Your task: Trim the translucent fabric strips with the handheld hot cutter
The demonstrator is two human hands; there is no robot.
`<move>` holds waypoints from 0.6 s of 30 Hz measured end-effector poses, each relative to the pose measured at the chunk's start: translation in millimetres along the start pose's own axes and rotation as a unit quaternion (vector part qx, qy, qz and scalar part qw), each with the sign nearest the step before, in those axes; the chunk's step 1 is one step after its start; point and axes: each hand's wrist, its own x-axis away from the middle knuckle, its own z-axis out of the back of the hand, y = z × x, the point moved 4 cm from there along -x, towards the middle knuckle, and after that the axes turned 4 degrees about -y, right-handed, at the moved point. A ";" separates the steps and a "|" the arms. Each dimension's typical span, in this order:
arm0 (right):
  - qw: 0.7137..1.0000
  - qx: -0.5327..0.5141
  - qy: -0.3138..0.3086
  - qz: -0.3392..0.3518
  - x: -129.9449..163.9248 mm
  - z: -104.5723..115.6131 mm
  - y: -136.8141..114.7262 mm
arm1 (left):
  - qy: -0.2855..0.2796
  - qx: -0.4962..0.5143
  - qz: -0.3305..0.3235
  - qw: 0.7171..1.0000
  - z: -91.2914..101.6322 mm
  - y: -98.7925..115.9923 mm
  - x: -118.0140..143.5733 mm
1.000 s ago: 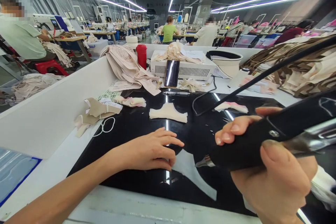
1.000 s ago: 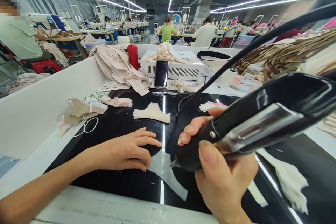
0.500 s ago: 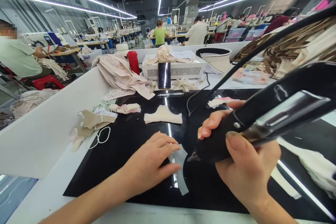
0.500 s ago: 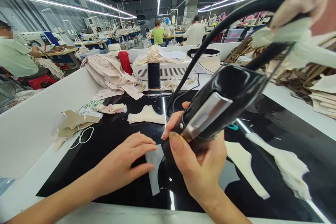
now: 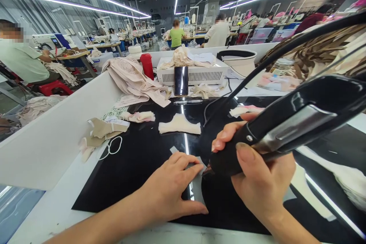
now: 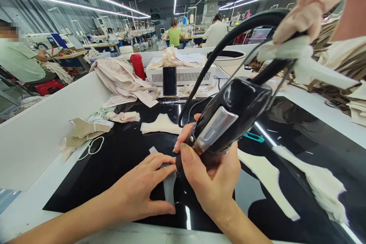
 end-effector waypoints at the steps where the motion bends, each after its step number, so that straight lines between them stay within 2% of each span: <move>1: 1.000 0.004 0.004 -0.004 0.0 0.1 0.1 | -0.002 0.001 0.002 1.000 -0.1 0.1 -0.2; 7: 1.000 0.011 0.014 -0.019 4.3 3.5 -4.8 | -0.013 0.014 0.021 1.000 -0.5 -0.1 -1.7; 12: 1.000 0.012 -0.018 -0.011 10.0 2.1 -8.4 | -0.012 0.024 0.016 1.000 -1.0 0.3 -2.4; 18: 0.999 0.025 -0.008 -0.036 11.6 1.1 -8.0 | -0.003 0.038 0.008 0.999 -1.1 0.0 -1.9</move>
